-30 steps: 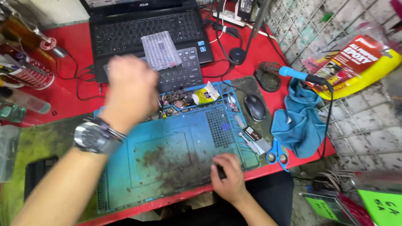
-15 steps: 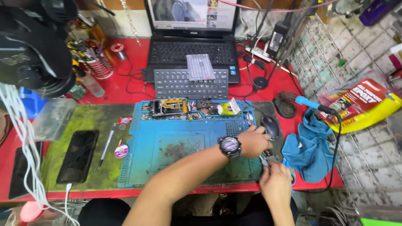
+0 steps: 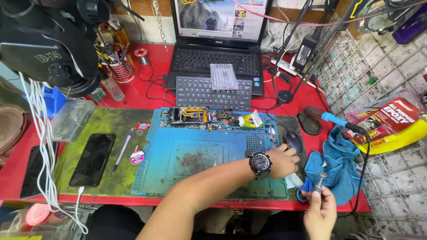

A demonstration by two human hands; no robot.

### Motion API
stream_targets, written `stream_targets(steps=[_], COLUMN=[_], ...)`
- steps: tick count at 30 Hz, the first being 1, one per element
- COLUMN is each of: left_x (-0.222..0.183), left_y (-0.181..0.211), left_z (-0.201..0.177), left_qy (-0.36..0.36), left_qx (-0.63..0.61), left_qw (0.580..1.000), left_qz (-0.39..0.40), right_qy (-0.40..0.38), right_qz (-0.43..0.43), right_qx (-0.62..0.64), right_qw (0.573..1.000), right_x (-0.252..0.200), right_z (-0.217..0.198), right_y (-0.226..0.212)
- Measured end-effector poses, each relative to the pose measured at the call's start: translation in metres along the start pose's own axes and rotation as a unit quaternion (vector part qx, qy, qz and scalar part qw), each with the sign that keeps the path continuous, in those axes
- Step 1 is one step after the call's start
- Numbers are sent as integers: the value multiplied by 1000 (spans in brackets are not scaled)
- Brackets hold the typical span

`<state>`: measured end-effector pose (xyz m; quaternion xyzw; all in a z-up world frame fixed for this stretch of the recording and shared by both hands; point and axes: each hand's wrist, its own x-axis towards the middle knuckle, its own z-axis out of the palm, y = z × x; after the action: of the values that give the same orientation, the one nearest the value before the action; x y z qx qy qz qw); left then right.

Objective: Repairing a mobile phone motherboard using precision tools on a repair bench, including handling small components and connectors.

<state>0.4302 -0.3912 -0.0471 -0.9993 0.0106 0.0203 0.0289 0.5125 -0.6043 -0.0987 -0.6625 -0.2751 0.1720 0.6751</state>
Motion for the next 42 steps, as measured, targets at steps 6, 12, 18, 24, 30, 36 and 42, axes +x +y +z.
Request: stream_targets(steps=[6, 12, 18, 24, 30, 36, 42], left_x=[-35, -131, -292, -368, -366, -364, -361], left_y=[20, 28, 58, 87, 86, 84, 85], left_z=[10, -41, -47, 51, 75, 67, 49], left_qy=[358, 103, 221, 313, 343, 344, 345], left_qx=[107, -5, -159, -90, -38, -60, -86], left_qw=[927, 982, 883, 820, 794, 798, 793], left_qz=[-27, -161, -383, -471, -501, -491, -495], right_qy=[8, -6, -104, -156, -159, -163, -181], right_qz=[-5, -39, -98, -174, -145, -126, -145], right_qx=[23, 102, 25, 11, -50, -35, -246], right_qw=[1000, 994, 989, 972, 975, 978, 941], right_x=[11, 23, 67, 166, 213, 228, 181], right_z=[5, 25, 91, 209, 254, 257, 252], right_y=[24, -25, -64, -24, 13, 57, -24])
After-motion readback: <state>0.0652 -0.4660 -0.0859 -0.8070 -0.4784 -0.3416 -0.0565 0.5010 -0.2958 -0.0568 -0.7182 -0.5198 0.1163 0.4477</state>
